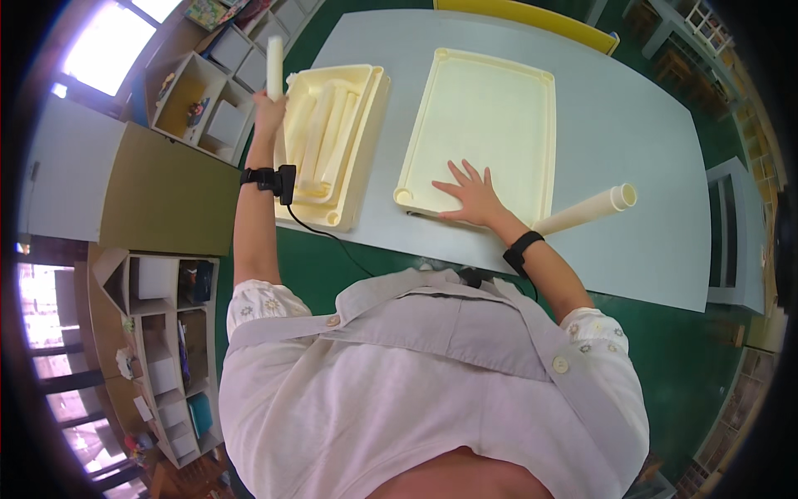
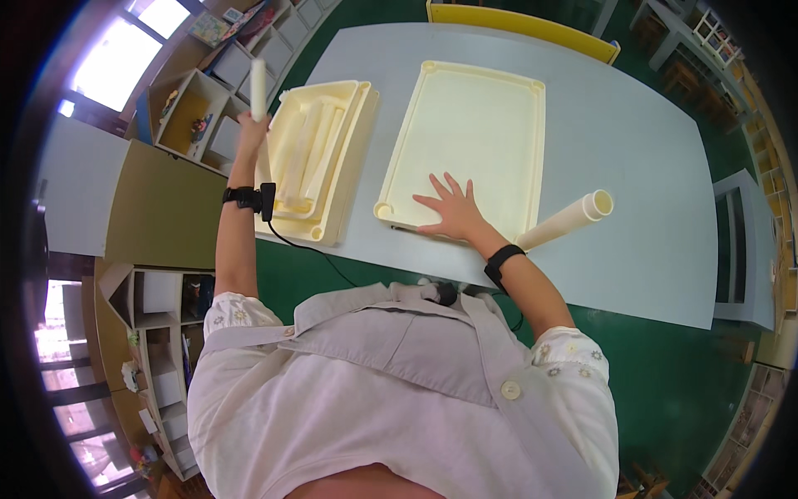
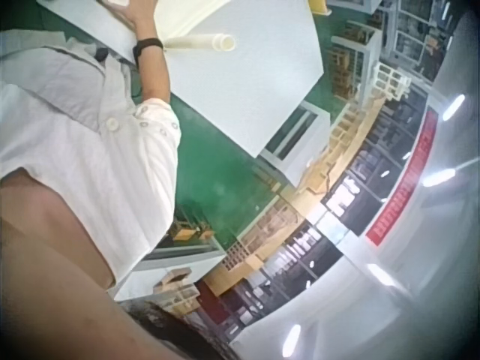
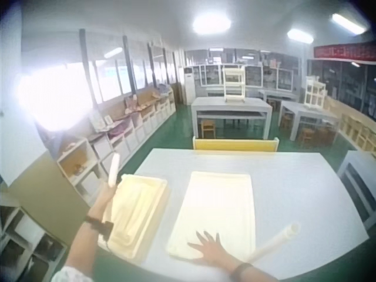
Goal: The person is disassembling a yellow plastic utility cart by removing the shelves and supporting legs.
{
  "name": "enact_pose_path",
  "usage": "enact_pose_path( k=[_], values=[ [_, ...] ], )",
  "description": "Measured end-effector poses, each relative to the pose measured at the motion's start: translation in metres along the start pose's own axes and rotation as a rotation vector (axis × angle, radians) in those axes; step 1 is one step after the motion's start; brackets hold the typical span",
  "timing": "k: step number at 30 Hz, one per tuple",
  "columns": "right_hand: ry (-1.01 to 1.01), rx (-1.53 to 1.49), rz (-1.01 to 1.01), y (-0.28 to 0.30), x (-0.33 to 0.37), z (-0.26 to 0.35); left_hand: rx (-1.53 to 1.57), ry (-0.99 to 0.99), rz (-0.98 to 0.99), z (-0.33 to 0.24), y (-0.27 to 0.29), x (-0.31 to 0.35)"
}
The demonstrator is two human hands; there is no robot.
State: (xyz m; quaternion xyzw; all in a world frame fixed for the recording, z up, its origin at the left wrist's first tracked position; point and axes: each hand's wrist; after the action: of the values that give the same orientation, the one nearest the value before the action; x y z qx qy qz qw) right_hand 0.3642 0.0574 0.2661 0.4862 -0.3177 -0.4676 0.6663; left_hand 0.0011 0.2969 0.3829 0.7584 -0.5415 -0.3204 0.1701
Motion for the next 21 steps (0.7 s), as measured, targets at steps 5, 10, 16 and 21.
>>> enact_pose_path(
  k=[5, 10, 16, 21],
  values=[
    [0.017, -0.05, 0.095, 0.024, 0.02, 0.005, -0.4, 0.069, 0.237, 0.047, -0.052, -0.009],
    [0.21, -0.543, -0.038, 0.136, 0.079, 0.038, -0.495, -0.102, 0.151, 0.036, -0.061, 0.01],
    [0.176, -1.019, -1.094, 0.191, 0.178, -0.026, 0.348, -0.646, 0.891, -0.165, -0.117, 0.188],
    [-0.401, -0.755, -0.878, 0.14, 0.139, -0.093, 0.795, -0.876, 1.255, -0.246, -0.165, 0.305]
  ],
)
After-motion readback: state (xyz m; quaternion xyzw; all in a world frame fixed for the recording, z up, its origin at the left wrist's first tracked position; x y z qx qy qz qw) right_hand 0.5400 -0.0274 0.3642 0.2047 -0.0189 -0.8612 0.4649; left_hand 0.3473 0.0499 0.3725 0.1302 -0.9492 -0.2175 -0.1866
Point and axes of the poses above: each hand's wrist, its own x-axis away from the middle knuckle, its own y-axis out of the back of the hand, z = x × y, and after that the axes turned 2 degrees about -z, right-handed
